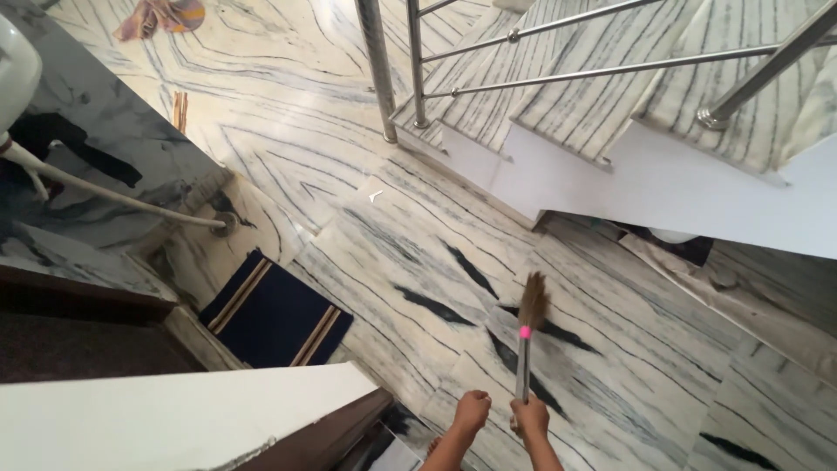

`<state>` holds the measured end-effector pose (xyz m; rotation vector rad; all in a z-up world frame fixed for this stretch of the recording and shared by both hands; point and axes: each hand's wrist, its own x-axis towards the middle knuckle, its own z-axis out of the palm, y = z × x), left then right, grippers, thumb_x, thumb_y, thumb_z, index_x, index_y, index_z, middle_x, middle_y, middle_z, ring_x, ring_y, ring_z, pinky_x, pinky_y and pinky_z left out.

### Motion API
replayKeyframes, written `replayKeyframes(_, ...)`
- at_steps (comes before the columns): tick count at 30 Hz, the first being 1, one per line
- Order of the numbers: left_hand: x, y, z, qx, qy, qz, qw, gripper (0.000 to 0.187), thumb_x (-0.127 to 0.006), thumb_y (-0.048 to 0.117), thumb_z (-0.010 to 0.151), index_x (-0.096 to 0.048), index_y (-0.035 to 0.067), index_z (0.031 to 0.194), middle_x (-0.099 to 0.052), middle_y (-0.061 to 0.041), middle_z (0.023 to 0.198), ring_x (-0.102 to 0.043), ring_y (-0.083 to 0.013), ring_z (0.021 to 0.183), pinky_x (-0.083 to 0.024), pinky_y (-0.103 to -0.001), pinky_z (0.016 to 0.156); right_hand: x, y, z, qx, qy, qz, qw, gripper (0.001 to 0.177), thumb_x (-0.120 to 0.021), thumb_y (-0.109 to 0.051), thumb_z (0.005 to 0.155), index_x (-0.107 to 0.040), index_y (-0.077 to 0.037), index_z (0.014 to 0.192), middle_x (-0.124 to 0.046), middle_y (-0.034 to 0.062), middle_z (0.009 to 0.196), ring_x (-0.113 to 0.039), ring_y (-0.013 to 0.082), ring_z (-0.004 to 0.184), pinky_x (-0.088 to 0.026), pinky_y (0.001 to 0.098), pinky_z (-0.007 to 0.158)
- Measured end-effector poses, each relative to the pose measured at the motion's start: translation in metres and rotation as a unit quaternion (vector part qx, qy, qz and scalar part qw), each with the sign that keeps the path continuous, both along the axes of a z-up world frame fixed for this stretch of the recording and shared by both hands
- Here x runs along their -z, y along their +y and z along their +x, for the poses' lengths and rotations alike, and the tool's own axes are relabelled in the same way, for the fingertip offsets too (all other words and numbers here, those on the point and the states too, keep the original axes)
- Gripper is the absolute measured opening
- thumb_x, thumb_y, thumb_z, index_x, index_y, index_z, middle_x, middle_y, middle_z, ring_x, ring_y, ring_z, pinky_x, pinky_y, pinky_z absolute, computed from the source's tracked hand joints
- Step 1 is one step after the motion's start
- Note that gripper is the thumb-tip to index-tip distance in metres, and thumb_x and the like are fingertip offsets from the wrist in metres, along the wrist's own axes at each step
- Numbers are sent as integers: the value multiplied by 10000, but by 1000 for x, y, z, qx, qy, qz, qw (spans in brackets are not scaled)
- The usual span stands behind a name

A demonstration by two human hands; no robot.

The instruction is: The person sweeps the marble floor with a broom, moving a floor mat and cleaning the areas near a sink and a staircase.

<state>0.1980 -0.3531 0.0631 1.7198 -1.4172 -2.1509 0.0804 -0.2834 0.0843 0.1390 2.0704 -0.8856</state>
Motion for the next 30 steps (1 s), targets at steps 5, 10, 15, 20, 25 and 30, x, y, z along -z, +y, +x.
replayKeyframes(5, 7, -12, -4, -22, -3, 59, 998, 384, -605, 199, 946, -710, 15, 1267, -690, -71, 820, -608, -153, 641, -491, -316, 567, 13, -43, -24, -151, -24, -15, 988, 263, -666, -102, 867, -691, -55, 1124, -654, 161, 663, -597, 229, 474, -436, 392, 409)
replayKeyframes(10, 10, -28, -16, -26, -4, 8, 1000, 386, -613, 204, 949, -703, 15, 1273, -710, -86, 842, -620, -146, 671, -498, -304, 607, 9, -50, -52, -210, 75, -45, 974, 497, -717, -81, 805, -623, -120, 1291, -709, 86, 718, -628, 219, 485, -501, 386, 424)
replayKeyframes(15, 9, -28, -38, 6, 7, -111, 994, 381, -638, 190, 932, -733, -11, 1242, -744, -71, 872, -658, -131, 718, -518, -284, 660, -4, -30, -76, -137, 106, 0, 985, 345, -692, -124, 864, -665, -35, 1197, -684, 182, 671, -637, 267, 485, -484, 405, 423)
replayKeyframes(20, 11, -28, -65, -45, 0, 23, 999, 392, -598, 197, 933, -699, 22, 1269, -686, -55, 771, -599, -158, 610, -490, -292, 568, 6, -53, -137, -138, 97, 34, 985, 223, -745, -109, 772, -742, 35, 943, -718, 200, 707, -705, 326, 557, -538, 430, 482)
replayKeyframes(25, 21, -35, -109, -127, 11, 41, 991, 365, -601, 199, 935, -748, 41, 1229, -700, -39, 780, -647, -115, 634, -533, -293, 552, 45, -113, -160, -315, 197, 11, 929, 284, -831, -154, 685, -743, 22, 889, -715, 185, 733, -697, 262, 661, -554, 408, 677)
replayKeyframes(30, 26, -48, -165, -135, -21, -4, 991, 327, -591, 221, 971, -771, 4, 1136, -699, -55, 756, -637, -146, 602, -506, -266, 523, 45, -167, -214, -354, 131, -59, 924, 342, -756, -203, 775, -714, -67, 1085, -736, 194, 732, -733, 299, 624, -570, 419, 661)
